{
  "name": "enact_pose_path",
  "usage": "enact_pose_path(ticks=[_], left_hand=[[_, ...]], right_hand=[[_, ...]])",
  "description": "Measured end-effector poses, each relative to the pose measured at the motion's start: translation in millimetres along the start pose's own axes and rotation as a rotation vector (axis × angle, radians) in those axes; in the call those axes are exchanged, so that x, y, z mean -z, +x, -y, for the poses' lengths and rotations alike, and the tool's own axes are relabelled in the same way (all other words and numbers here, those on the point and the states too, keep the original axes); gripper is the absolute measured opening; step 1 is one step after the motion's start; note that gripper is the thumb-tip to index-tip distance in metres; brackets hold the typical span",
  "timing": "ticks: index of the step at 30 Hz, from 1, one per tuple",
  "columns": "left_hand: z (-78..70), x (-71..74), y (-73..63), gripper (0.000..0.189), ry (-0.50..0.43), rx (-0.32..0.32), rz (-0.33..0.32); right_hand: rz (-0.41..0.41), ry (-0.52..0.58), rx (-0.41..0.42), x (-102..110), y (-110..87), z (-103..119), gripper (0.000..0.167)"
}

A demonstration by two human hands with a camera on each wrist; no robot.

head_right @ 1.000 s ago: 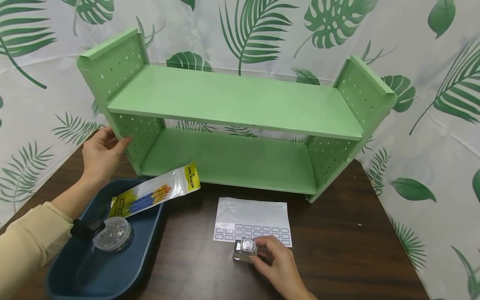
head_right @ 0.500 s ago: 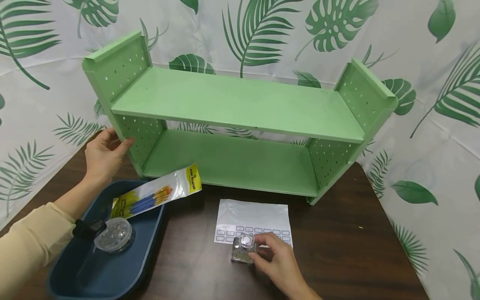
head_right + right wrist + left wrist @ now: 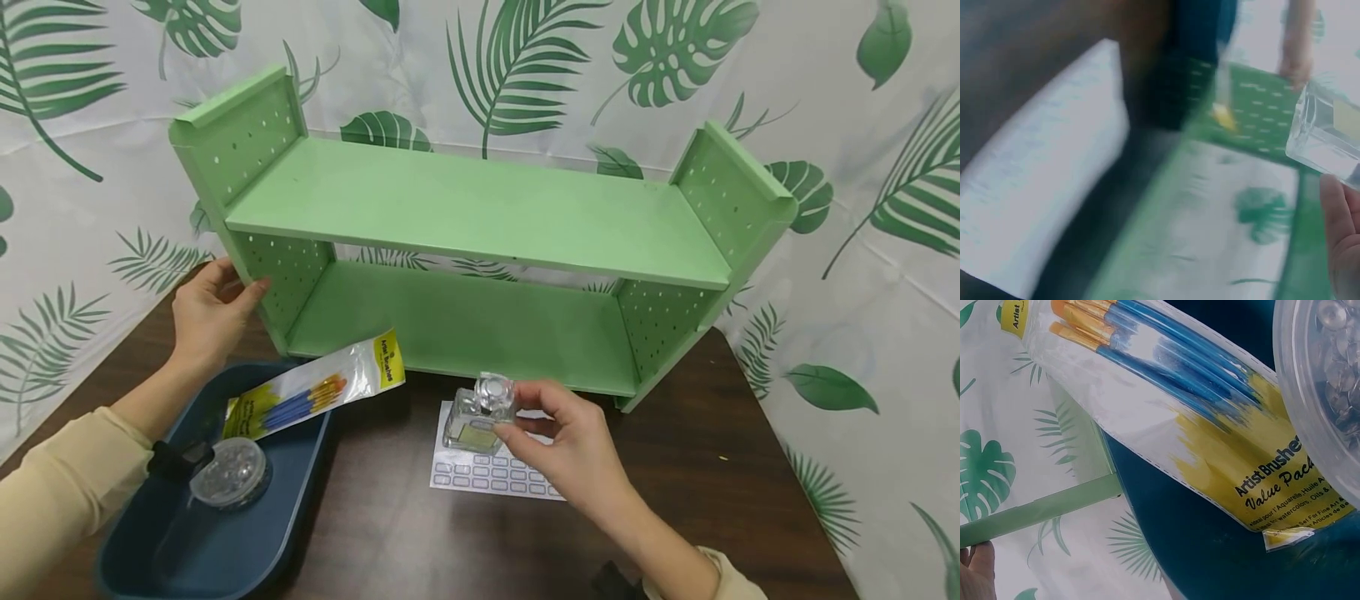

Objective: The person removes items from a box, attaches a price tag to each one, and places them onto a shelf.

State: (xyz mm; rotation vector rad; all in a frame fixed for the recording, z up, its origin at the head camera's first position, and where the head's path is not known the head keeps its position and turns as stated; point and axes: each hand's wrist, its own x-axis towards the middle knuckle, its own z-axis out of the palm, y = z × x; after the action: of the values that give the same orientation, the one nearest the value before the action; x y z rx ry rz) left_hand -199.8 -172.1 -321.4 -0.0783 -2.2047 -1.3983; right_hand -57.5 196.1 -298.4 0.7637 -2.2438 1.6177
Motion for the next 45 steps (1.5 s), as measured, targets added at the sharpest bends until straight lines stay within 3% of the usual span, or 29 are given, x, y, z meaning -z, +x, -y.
enact_pose_path(ticks=[4, 11, 21, 31, 45], left_hand=[[0.1, 2.2, -0.4, 0.035, -0.005, 0.007, 0.001], [0.4, 5.8, -1.2, 0.035, 0.007, 0.014, 0.006], [1.4, 4.3, -2.0, 0.034, 0.017, -0.011, 0.006], [2.3, 2.6, -2.1, 0.033, 0.006, -0.015, 0.005], [2.7, 1.4, -0.8, 0.033, -0.028, -0.041, 0.005]], right_hand=[[0.023, 0.049, 0.020, 4, 33.0, 23, 0.026], [-0.012, -0.053, -0.004, 4, 93.7, 48, 0.020], [-0.081, -0.079, -0.040, -12, 161.4, 52, 0.018], [-0.075, -0.094, -0.048, -27, 199.9, 39, 0.022], [-0.044, -0.201, -0.092, -32, 226.2, 31, 0.025]])
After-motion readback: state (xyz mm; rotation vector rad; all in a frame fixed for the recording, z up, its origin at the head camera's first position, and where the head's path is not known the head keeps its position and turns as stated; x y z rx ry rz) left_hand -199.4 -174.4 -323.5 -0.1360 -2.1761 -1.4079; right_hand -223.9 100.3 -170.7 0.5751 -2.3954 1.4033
